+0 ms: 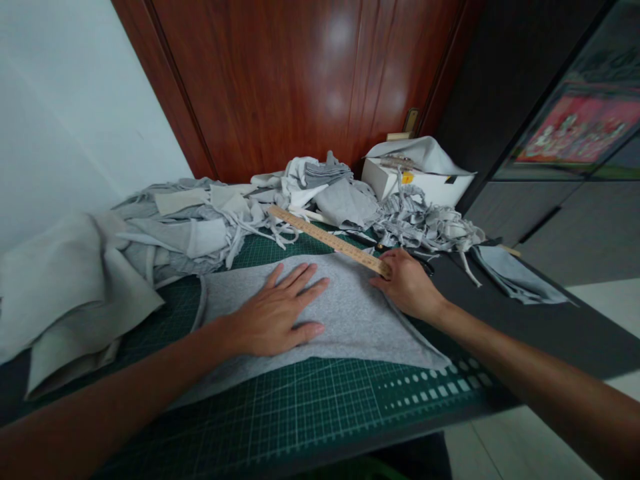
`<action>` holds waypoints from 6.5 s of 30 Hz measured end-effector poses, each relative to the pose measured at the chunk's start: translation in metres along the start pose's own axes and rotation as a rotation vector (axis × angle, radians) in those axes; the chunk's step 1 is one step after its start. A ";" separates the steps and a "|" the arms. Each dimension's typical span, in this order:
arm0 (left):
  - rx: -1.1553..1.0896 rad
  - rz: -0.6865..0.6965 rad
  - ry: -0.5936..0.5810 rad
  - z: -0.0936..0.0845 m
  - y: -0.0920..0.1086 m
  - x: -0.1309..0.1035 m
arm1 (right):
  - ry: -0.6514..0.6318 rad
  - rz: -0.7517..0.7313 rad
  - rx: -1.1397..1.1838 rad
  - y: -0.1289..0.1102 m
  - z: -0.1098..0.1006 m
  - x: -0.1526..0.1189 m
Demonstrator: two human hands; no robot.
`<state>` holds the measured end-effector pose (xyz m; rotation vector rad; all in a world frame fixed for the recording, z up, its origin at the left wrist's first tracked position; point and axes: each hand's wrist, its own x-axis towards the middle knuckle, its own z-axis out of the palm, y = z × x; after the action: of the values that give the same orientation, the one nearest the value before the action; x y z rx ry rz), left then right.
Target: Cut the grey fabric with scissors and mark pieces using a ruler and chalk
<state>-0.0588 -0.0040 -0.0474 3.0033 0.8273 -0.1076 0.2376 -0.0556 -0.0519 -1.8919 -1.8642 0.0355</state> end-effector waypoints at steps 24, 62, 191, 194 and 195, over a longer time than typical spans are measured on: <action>-0.051 0.066 0.022 -0.001 0.038 0.016 | -0.076 0.346 0.209 0.060 -0.039 -0.033; 0.208 0.124 0.139 -0.012 0.066 -0.007 | -0.454 0.175 0.874 -0.005 -0.022 -0.064; 0.124 -0.122 0.182 0.008 0.076 -0.103 | -0.247 -0.444 0.148 -0.050 0.007 -0.078; 0.127 -0.181 0.186 0.010 0.072 -0.109 | -0.234 -0.453 0.124 -0.051 0.006 -0.079; 0.111 -0.198 0.180 0.011 0.071 -0.112 | -0.227 -0.456 0.115 -0.051 0.006 -0.080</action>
<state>-0.1190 -0.1221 -0.0499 3.0592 1.1720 0.1201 0.1822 -0.1314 -0.0642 -1.3967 -2.3516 0.2096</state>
